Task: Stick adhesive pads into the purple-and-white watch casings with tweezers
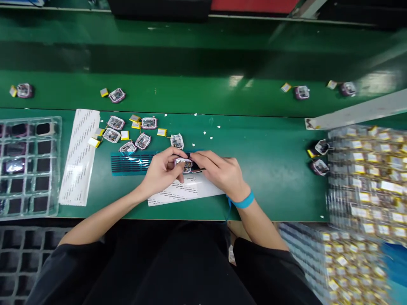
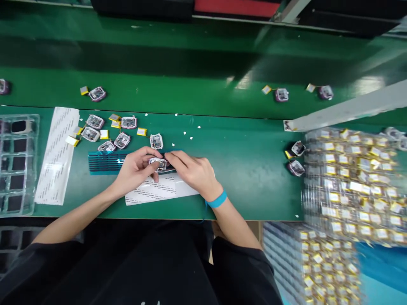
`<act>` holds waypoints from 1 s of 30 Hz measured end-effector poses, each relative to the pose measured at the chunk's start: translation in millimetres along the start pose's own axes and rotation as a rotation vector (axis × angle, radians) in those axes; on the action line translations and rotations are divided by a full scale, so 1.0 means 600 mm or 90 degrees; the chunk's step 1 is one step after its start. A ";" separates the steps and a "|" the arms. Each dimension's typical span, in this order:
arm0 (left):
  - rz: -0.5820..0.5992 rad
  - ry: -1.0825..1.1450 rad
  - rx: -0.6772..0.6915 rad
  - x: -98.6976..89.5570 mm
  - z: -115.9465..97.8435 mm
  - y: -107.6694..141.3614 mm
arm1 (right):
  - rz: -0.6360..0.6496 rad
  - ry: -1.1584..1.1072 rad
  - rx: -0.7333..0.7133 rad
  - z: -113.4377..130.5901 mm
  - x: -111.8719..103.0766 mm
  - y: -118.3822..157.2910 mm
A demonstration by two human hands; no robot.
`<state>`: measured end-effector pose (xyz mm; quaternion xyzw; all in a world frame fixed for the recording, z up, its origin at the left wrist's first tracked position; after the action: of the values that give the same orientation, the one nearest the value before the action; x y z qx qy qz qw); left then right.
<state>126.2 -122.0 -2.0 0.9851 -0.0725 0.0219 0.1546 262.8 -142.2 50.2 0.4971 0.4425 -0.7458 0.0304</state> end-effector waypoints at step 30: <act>-0.027 -0.053 0.255 0.004 -0.029 0.039 | -0.003 -0.531 0.453 -0.025 0.028 0.004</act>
<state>124.5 -138.9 21.9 0.9975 -0.0524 -0.0079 -0.0474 266.1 -126.2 34.0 0.1382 0.1145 -0.9833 0.0313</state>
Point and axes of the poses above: each hand's wrist, its own y-axis away from the middle knuckle, its own x-axis out of the palm, z = x × y, the point moved 8 cm from there along -y, towards the middle knuckle, and after that the axes turned 10 degrees about -z, right-handed, at the moved point
